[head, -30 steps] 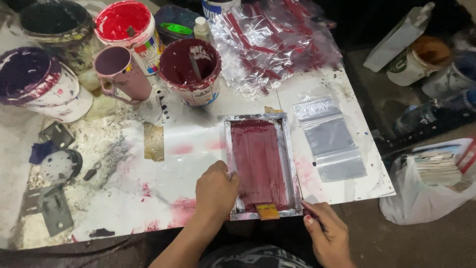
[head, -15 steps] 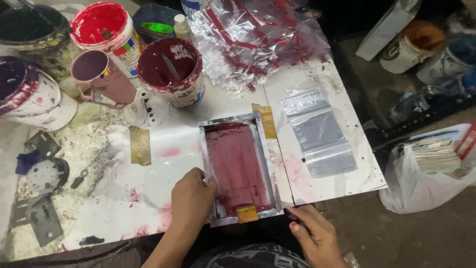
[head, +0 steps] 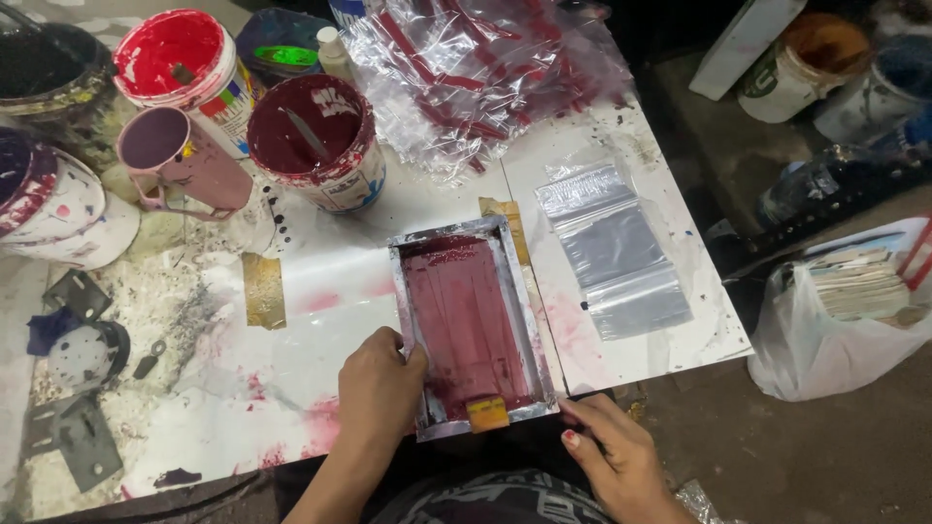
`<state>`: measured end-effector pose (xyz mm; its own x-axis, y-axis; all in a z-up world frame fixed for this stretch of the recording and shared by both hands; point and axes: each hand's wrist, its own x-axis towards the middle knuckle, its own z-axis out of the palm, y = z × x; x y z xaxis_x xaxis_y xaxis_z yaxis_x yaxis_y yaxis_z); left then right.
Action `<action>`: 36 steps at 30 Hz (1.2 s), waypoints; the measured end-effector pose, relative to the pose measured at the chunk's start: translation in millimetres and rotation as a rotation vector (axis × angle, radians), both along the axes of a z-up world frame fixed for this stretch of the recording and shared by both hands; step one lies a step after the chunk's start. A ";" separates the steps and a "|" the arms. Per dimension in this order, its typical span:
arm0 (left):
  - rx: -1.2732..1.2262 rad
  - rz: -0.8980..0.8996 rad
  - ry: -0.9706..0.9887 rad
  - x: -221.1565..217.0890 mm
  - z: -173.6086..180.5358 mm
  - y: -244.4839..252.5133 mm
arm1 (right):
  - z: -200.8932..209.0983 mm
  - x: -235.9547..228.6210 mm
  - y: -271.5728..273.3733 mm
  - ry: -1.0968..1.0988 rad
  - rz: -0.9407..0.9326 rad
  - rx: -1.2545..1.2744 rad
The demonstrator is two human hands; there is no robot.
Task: The person stirs a dark red liquid in a bucket using a stick, then pours it into a rectangular metal tray. They use a yellow squeegee to spread the liquid evenly across the tray's surface and then place a clear plastic sheet over the tray.
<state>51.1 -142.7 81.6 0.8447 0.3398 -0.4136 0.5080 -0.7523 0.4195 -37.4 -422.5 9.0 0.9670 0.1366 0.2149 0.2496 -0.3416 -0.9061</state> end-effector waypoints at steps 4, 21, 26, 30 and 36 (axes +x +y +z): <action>0.014 -0.010 -0.002 0.7 0.3 -0.6 | -0.8 0.6 0.0 0.051 -0.005 0.010; -0.027 0.008 0.023 0.1 2.2 1.6 | -3.8 -1.5 0.5 0.024 -0.001 -0.017; -0.012 -0.013 -0.019 -1.2 -5.7 3.9 | -4.8 -1.8 0.2 0.024 -0.012 -0.025; -0.005 -0.008 -0.003 -1.1 -2.0 3.7 | 1.5 -0.1 1.3 -0.011 0.004 -0.032; 0.003 0.003 0.032 0.0 5.2 0.9 | 5.2 0.3 1.0 0.009 0.020 -0.015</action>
<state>51.0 -141.9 86.8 0.8300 0.3438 -0.4392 0.5236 -0.7517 0.4010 -37.1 -421.5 14.2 0.9660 0.1590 0.2037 0.2481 -0.3506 -0.9031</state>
